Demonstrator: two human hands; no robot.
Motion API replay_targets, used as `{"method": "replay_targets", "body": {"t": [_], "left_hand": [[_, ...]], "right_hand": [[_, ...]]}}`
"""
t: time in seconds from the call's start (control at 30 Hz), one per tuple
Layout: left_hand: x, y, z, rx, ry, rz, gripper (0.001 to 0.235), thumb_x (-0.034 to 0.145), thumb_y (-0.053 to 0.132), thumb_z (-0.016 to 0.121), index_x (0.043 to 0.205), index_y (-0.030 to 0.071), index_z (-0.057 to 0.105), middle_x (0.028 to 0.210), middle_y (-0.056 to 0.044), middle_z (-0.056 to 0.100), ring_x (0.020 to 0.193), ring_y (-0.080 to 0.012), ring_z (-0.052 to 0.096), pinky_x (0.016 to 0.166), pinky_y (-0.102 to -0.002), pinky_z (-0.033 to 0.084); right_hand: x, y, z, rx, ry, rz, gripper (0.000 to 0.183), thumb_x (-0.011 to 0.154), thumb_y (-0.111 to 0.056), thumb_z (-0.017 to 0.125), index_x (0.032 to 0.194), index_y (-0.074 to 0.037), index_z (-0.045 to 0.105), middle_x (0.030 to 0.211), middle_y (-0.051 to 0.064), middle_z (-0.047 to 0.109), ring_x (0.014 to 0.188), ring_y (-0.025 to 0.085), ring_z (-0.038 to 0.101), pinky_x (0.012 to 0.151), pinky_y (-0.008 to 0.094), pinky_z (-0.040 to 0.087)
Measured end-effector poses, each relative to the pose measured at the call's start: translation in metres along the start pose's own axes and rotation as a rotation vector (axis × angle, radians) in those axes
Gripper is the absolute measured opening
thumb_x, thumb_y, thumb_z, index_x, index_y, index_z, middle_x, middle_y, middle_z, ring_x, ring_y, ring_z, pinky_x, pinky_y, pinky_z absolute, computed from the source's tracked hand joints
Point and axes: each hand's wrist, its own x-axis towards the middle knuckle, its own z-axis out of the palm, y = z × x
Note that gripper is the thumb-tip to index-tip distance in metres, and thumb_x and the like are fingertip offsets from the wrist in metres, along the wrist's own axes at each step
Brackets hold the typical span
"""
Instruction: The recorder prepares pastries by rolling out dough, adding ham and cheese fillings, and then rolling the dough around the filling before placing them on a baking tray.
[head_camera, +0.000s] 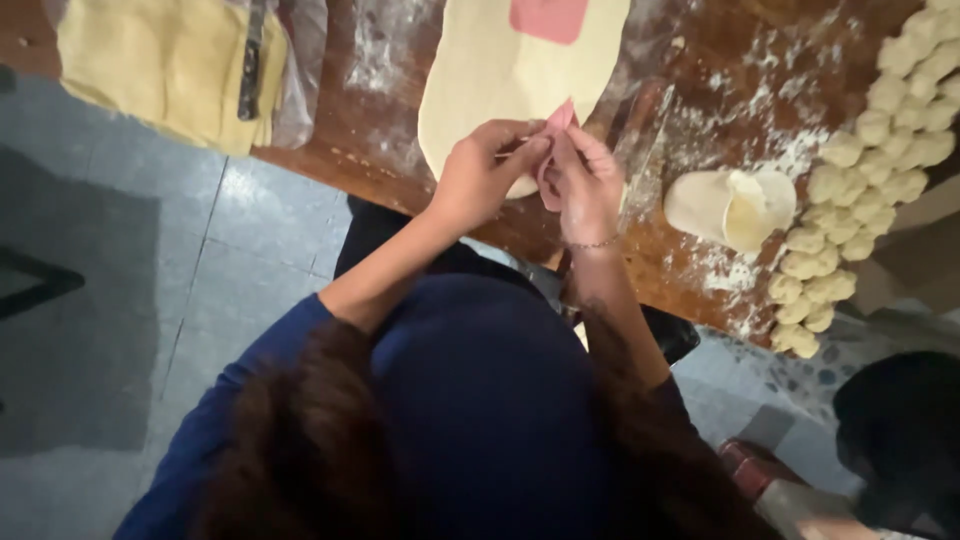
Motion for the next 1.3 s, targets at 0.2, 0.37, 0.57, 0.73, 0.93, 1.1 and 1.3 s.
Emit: {"method": "replay_targets", "body": {"t": [0.2, 0.37, 0.57, 0.73, 0.93, 1.1, 1.3], "left_hand": [[0.004, -0.014, 0.014, -0.287, -0.021, -0.16, 0.043, 0.096, 0.025, 0.075, 0.125, -0.006, 0.067, 0.101, -0.009, 0.078, 0.092, -0.0123, 0.073, 0.081, -0.026, 0.059], [0.007, -0.002, 0.007, -0.512, -0.051, -0.379, 0.035, 0.097, 0.022, 0.075, 0.114, -0.008, 0.073, 0.088, -0.007, 0.071, 0.074, -0.0093, 0.064, 0.061, -0.024, 0.048], [0.02, -0.015, -0.007, -0.766, -0.073, -0.444, 0.027, 0.101, 0.021, 0.065, 0.112, -0.002, 0.073, 0.088, -0.001, 0.073, 0.076, -0.005, 0.066, 0.07, -0.019, 0.054], [0.034, -0.043, -0.034, -0.804, 0.07, -0.444, 0.016, 0.106, 0.024, 0.063, 0.106, 0.009, 0.067, 0.097, 0.002, 0.067, 0.087, -0.011, 0.063, 0.086, -0.029, 0.054], [0.056, -0.018, -0.098, -0.944, 0.106, -0.412, 0.029, 0.107, 0.032, 0.048, 0.124, 0.011, 0.059, 0.119, -0.004, 0.067, 0.116, -0.0197, 0.066, 0.103, -0.045, 0.055], [0.068, -0.036, -0.148, -0.985, 0.046, -0.258, 0.038, 0.11, 0.035, 0.049, 0.132, 0.007, 0.059, 0.126, -0.008, 0.067, 0.122, -0.0243, 0.065, 0.11, -0.045, 0.051], [0.067, -0.053, -0.182, -1.084, 0.073, -0.249, 0.039, 0.11, 0.038, 0.05, 0.135, 0.008, 0.055, 0.132, -0.008, 0.066, 0.127, -0.0246, 0.064, 0.116, -0.045, 0.05]], "right_hand": [[-0.013, -0.023, 0.014, -0.202, -0.062, -0.029, 0.021, 0.104, -0.007, 0.066, 0.12, 0.007, 0.068, 0.101, 0.009, 0.075, 0.087, 0.014, 0.072, 0.078, 0.027, 0.06], [-0.006, -0.015, 0.009, -0.337, -0.118, -0.083, 0.025, 0.101, -0.008, 0.072, 0.119, 0.007, 0.067, 0.108, 0.01, 0.074, 0.094, 0.015, 0.071, 0.086, 0.029, 0.06], [0.009, -0.008, 0.009, -0.094, -0.138, 0.073, 0.02, 0.106, -0.007, 0.063, 0.122, 0.006, 0.063, 0.113, 0.009, 0.071, 0.1, 0.017, 0.072, 0.092, 0.033, 0.063], [0.029, -0.029, 0.033, 0.568, 0.155, 0.308, 0.035, 0.102, -0.018, 0.043, 0.126, 0.002, 0.057, 0.116, 0.014, 0.072, 0.105, 0.025, 0.072, 0.101, 0.04, 0.056], [0.053, -0.014, -0.01, 0.574, -0.094, 0.151, 0.04, 0.106, -0.027, 0.058, 0.132, 0.002, 0.061, 0.118, 0.012, 0.066, 0.119, 0.024, 0.068, 0.117, 0.043, 0.053], [0.067, -0.029, -0.017, 0.482, 0.01, 0.098, 0.035, 0.097, -0.025, 0.062, 0.125, -0.004, 0.064, 0.119, 0.007, 0.073, 0.117, 0.021, 0.069, 0.107, 0.04, 0.056], [0.058, -0.037, -0.025, 0.106, 0.033, -0.058, 0.011, 0.106, -0.004, 0.072, 0.114, -0.004, 0.065, 0.101, 0.008, 0.071, 0.09, 0.018, 0.069, 0.084, 0.033, 0.057]]}}
